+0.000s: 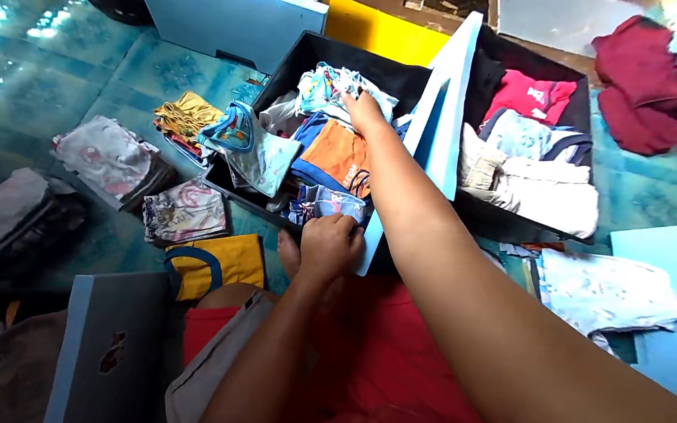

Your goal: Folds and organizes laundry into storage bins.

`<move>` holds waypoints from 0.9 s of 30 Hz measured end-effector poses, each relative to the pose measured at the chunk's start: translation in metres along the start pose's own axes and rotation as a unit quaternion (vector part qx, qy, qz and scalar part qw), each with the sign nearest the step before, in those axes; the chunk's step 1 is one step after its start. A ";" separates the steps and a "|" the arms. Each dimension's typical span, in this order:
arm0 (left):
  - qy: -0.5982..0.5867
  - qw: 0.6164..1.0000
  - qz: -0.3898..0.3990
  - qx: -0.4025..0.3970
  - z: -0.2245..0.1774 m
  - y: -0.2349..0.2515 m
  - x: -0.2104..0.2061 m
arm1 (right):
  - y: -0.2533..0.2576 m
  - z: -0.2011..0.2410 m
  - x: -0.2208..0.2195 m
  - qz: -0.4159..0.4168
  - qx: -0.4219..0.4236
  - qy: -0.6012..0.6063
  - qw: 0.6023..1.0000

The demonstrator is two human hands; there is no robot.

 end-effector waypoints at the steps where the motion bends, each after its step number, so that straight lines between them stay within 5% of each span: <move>1: -0.002 1.000 -0.001 -0.001 0.001 0.000 0.000 | 0.001 -0.003 0.004 -0.010 -0.010 0.048 0.999; 6: -0.014 1.000 0.007 0.000 0.002 -0.001 -0.001 | -0.003 -0.022 0.028 -0.109 -0.160 0.376 0.906; 11: -0.010 1.000 -0.005 -0.009 0.002 -0.002 0.000 | -0.003 -0.023 0.028 -0.142 -0.197 0.436 0.867; 15: -0.011 1.000 -0.009 -0.010 0.002 -0.002 -0.001 | -0.004 -0.016 0.025 -0.114 -0.169 0.358 0.911; 19: -0.010 1.000 -0.007 -0.009 0.003 -0.001 -0.002 | -0.004 -0.003 0.013 -0.021 0.008 0.112 0.993; 27: -0.003 1.000 -0.008 -0.012 0.003 -0.001 -0.002 | -0.002 0.010 -0.005 -0.017 0.003 -0.096 0.995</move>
Point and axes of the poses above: each hand's wrist, its own y-axis towards the middle knuckle, its own x-axis out of the back of the hand, z = x × y, the point moved 4 cm from there along y, towards the middle knuckle, and after that the axes turned 1 degree about -y, right-handed, at the moved point
